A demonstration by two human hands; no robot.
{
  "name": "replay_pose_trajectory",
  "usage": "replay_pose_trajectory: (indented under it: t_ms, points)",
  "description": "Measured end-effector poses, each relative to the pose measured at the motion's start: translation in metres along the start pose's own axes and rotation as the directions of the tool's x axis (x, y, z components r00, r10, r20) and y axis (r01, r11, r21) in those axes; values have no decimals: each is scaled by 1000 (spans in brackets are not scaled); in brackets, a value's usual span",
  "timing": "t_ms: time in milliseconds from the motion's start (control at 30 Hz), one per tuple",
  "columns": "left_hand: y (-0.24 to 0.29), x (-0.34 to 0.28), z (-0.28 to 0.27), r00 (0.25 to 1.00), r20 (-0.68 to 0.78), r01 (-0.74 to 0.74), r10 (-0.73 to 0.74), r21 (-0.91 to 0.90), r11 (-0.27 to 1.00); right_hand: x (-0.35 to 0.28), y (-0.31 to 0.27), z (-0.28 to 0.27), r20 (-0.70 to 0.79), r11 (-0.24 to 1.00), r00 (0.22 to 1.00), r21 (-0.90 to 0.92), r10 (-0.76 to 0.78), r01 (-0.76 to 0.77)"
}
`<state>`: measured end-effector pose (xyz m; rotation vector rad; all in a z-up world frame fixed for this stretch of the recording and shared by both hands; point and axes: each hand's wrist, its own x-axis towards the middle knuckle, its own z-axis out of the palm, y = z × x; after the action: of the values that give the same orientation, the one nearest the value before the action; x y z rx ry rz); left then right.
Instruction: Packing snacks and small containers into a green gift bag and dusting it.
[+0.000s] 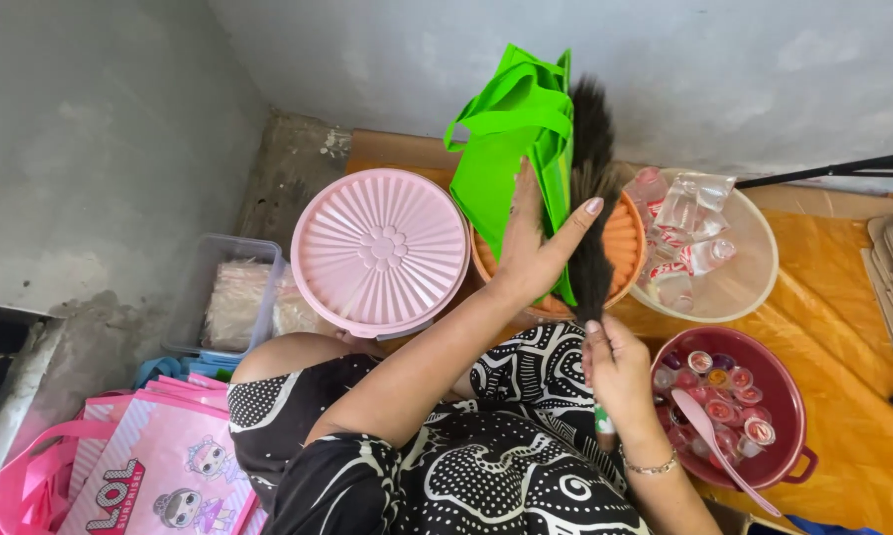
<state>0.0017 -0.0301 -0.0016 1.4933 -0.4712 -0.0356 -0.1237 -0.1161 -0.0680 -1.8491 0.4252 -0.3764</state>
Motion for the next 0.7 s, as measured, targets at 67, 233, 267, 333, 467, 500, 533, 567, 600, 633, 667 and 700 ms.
replay_pose_trajectory:
  t_ms: [67, 233, 267, 333, 467, 500, 533, 567, 600, 633, 667, 700]
  points:
    - [-9, 0, 1, 999, 47, 18, -19, 38, 999, -9, 0, 8, 49, 997, 996, 23, 76, -77]
    - [-27, 5, 3, 959, 22, 285, -284, -63, 956, -6, -1, 10, 38, 997, 997, -33, -73, 75]
    - [-26, 2, -7, 958, 23, 285, -284, -64, 956, 1, 13, 8, 37, 997, 997, -34, -73, 74]
    - [-22, -4, -27, 889, 85, 452, -450, -1, 892, 17, 41, 2, 6, 988, 999, -154, 33, -31]
    - [-14, 8, -42, 848, -4, 529, -530, -68, 846, 1, 7, 7, -19, 980, 999, -196, 35, -38]
    - [-17, 16, -40, 917, -18, 390, -398, -171, 905, -3, -3, 8, 11, 972, 993, -206, -115, 114]
    - [-20, 24, -38, 965, -46, 238, -260, -269, 933, -8, -14, 9, 41, 941, 964, -211, -261, 264]
    - [-28, 24, -45, 964, -46, 242, -263, -269, 932, -6, -15, 10, 42, 942, 965, -212, -258, 261]
    - [-36, 25, -52, 946, -66, 300, -318, -198, 933, -5, -17, 11, 60, 926, 957, -239, -285, 291]
    - [-44, 27, -59, 927, -88, 354, -366, -127, 927, -2, -19, 11, 77, 908, 946, -268, -315, 323]
    - [-29, 28, -71, 927, -86, 353, -365, -128, 927, 4, -11, 5, 75, 907, 946, -269, -315, 324]
    - [-13, 29, -84, 917, -94, 371, -388, -152, 916, 11, -4, -1, 44, 920, 969, -307, -241, 243]
